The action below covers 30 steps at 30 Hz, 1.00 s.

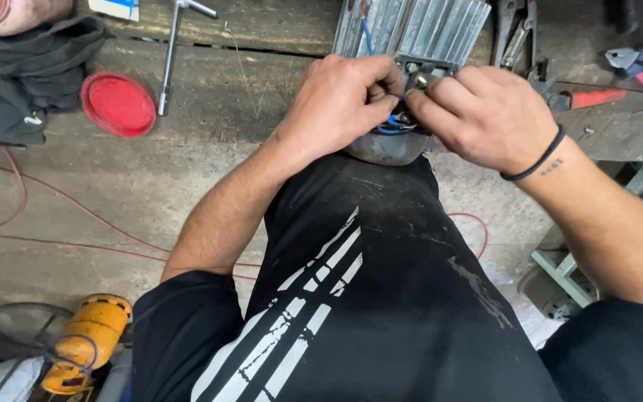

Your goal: Wiring an electric motor by crimping terminals and connecting wires to the terminal block

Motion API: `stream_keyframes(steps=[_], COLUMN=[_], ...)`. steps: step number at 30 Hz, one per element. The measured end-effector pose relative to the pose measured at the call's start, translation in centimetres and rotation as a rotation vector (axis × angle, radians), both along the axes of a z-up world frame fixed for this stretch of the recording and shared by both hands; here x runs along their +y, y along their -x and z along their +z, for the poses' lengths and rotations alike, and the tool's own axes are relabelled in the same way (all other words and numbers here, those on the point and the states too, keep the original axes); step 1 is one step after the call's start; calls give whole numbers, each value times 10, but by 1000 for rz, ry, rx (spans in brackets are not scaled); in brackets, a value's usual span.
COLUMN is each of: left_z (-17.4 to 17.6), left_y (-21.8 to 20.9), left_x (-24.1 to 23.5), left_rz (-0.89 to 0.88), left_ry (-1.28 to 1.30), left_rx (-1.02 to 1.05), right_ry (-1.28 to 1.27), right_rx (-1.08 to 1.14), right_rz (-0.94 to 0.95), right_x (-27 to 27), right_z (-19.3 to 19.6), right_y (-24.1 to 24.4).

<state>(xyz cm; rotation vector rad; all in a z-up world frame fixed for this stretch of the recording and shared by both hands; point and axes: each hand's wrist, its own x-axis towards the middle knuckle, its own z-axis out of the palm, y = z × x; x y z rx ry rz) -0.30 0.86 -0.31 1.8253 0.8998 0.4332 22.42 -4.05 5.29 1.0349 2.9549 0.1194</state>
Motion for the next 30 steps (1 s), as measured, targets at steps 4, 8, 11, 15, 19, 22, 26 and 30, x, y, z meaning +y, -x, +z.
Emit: stream_keyframes(steps=[4, 8, 11, 15, 19, 22, 26, 30], left_z=[4, 6, 9, 9, 10, 9, 11, 11], left_y=[-1, 1, 1, 1, 0, 0, 1, 1], left_x=[3, 4, 6, 5, 5, 4, 4, 4], left_rz=[19, 14, -4, 3, -4, -13, -8, -14], left_ry=[67, 64, 72, 73, 78, 58, 65, 58], left_rx=[-53, -79, -23, 17, 24, 15, -12, 5], right_ry=[20, -53, -15, 71, 11, -7, 77, 20], right_rx=[-38, -156, -82, -7, -118, -107, 0, 28], right_rz=[-41, -65, -22, -32, -96, -105, -109, -149], right_x=[-4, -13, -3, -7, -14, -13, -8, -16], right_z=[-2, -13, 0, -4, -11, -10, 1, -7], right_y=[1, 0, 3, 1, 3, 5, 3, 5])
